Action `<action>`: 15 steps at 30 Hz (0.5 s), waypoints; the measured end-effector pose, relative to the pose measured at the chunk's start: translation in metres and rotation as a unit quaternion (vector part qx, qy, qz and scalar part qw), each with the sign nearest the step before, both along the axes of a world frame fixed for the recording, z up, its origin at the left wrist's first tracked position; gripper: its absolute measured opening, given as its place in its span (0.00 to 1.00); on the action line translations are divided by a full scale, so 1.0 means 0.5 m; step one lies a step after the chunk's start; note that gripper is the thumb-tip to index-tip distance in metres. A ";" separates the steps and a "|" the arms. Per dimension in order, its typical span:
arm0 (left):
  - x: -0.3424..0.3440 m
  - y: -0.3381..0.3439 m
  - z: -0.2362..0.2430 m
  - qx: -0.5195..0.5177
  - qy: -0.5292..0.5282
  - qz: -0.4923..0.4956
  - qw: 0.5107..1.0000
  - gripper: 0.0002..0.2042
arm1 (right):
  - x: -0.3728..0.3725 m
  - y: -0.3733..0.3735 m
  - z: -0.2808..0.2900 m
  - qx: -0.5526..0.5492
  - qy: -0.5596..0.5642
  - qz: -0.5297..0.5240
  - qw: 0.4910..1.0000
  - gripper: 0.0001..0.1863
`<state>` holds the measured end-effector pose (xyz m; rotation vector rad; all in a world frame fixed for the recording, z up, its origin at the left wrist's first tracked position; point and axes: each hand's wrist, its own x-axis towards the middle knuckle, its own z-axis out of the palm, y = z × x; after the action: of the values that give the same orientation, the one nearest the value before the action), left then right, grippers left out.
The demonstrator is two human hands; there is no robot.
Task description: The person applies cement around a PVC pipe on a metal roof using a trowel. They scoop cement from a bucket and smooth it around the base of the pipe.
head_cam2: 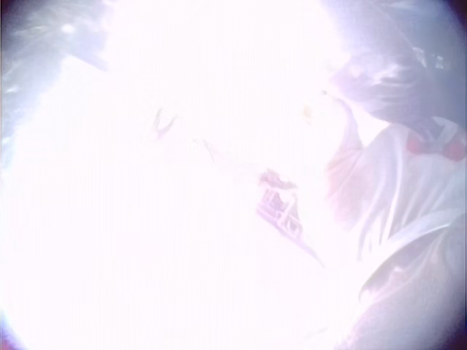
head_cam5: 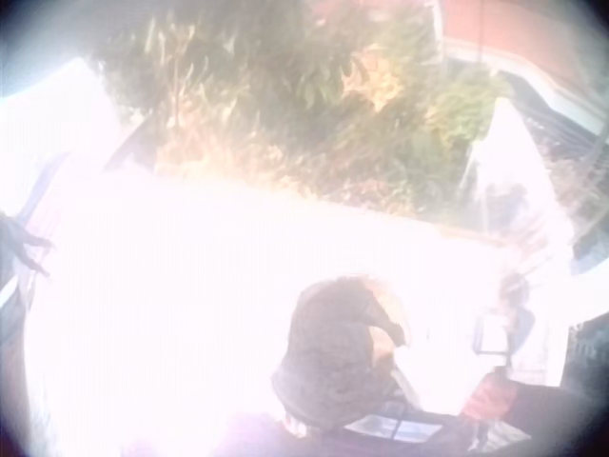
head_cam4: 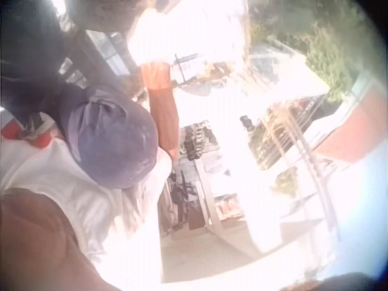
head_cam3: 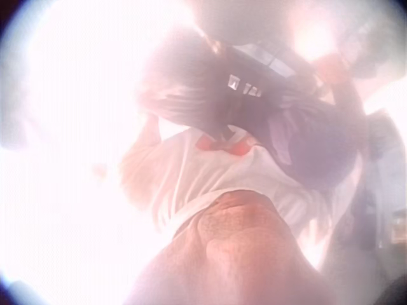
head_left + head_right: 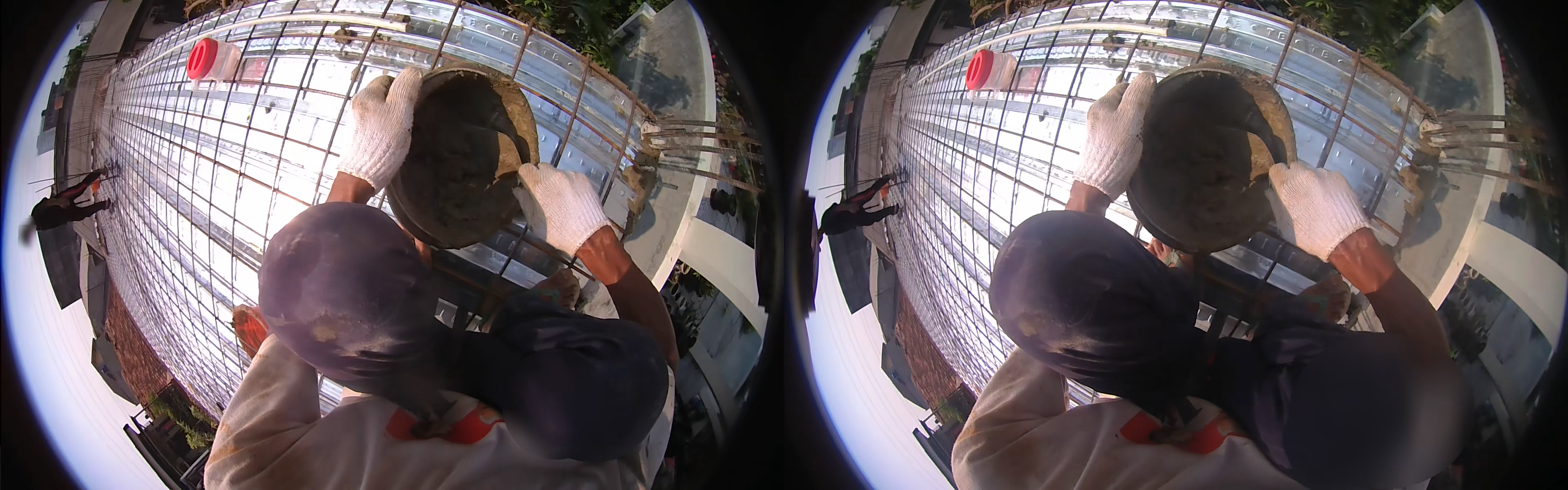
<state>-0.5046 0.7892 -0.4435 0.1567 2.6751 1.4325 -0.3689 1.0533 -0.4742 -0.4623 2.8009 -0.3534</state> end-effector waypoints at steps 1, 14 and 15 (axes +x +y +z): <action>0.000 -0.007 0.004 0.003 -0.007 0.009 1.000 0.30 | 0.003 -0.015 0.027 0.006 -0.030 -0.005 1.000 0.12; 0.009 -0.005 0.031 0.009 -0.033 0.025 0.999 0.30 | -0.035 0.051 0.211 0.243 -0.011 0.000 0.970 0.11; 0.008 -0.001 0.028 0.001 -0.023 0.017 1.000 0.30 | -0.043 0.041 0.222 0.215 -0.017 -0.009 0.976 0.08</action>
<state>-0.5008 0.7888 -0.4296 0.0787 2.6520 1.4306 -0.3905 1.0740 -0.3632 -0.3252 2.7377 0.2401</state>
